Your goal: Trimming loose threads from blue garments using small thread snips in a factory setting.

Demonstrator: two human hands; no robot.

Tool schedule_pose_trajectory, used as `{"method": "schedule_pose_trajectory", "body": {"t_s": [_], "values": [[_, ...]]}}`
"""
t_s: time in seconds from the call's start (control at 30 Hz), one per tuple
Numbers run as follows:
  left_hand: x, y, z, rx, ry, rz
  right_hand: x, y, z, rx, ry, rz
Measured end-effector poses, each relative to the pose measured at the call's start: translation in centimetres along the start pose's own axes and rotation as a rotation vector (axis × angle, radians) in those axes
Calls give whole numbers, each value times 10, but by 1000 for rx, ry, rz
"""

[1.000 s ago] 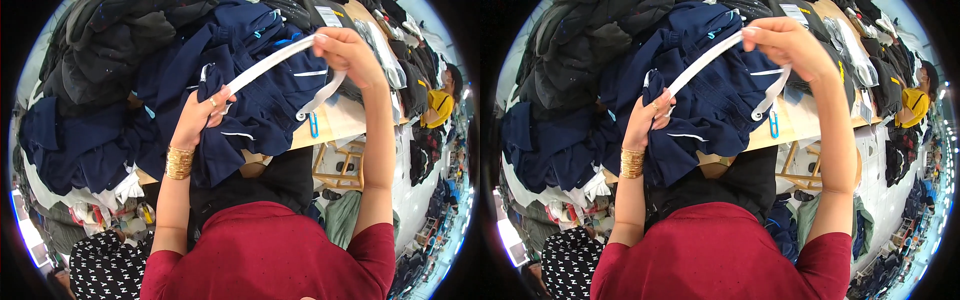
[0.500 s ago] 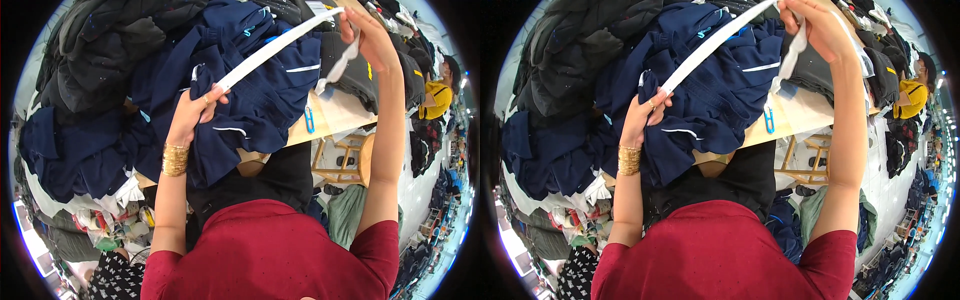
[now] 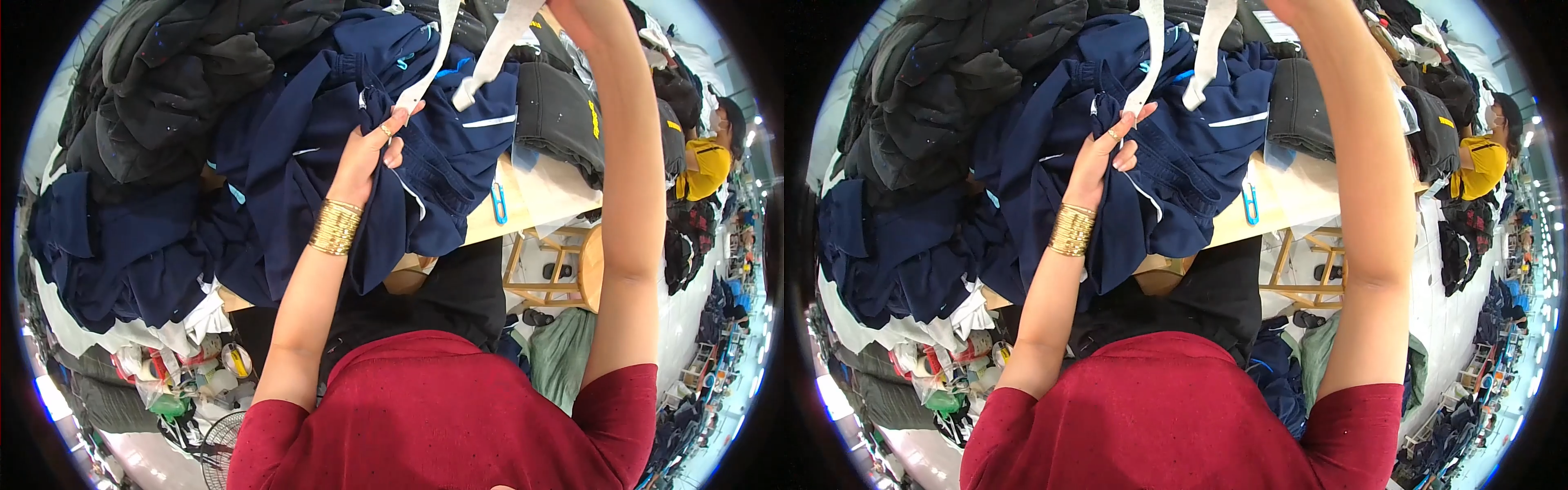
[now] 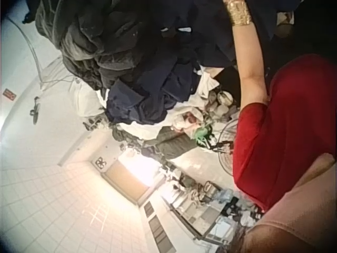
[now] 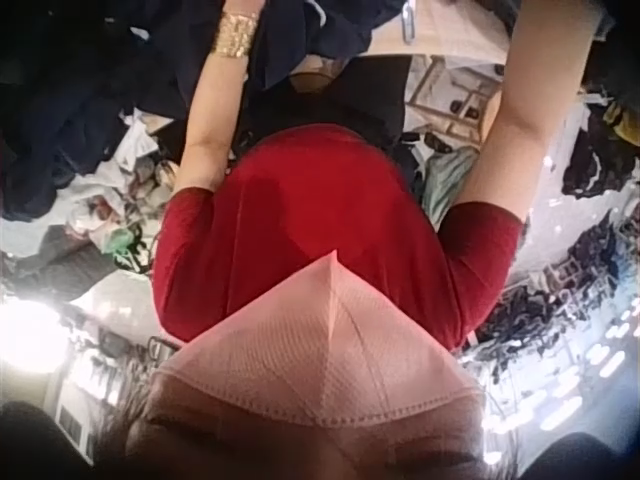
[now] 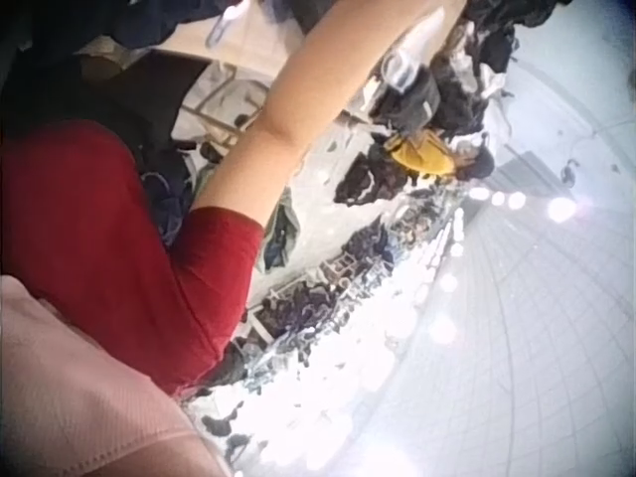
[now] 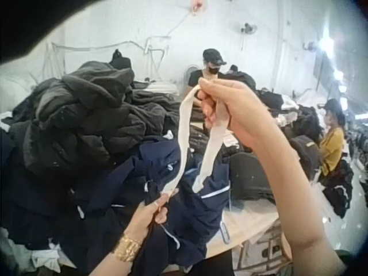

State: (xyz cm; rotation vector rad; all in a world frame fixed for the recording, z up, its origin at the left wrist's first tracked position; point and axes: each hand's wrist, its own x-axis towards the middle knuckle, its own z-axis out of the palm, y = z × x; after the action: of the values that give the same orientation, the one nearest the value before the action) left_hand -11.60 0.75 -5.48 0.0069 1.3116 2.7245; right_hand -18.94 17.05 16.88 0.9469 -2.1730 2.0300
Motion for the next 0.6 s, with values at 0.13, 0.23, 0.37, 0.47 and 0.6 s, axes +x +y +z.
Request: {"method": "schedule_pose_trajectory", "body": {"t_s": [0.13, 0.23, 0.37, 0.47, 0.6], "values": [[9, -13, -3, -240, -199, -14, 3, 7, 21, 137, -34, 55], [5, -18, 18, -207, -79, -168, 4, 18, 26, 252, -15, 26], [5, -16, 20, -307, -227, -155, 7, 21, 36, 251, 91, 44], [2, -17, 2, -237, -231, -112, 11, 22, 36, 227, 80, 12], [-7, -14, 2, -205, -120, -82, 21, 10, 14, 244, 126, 48]]}}
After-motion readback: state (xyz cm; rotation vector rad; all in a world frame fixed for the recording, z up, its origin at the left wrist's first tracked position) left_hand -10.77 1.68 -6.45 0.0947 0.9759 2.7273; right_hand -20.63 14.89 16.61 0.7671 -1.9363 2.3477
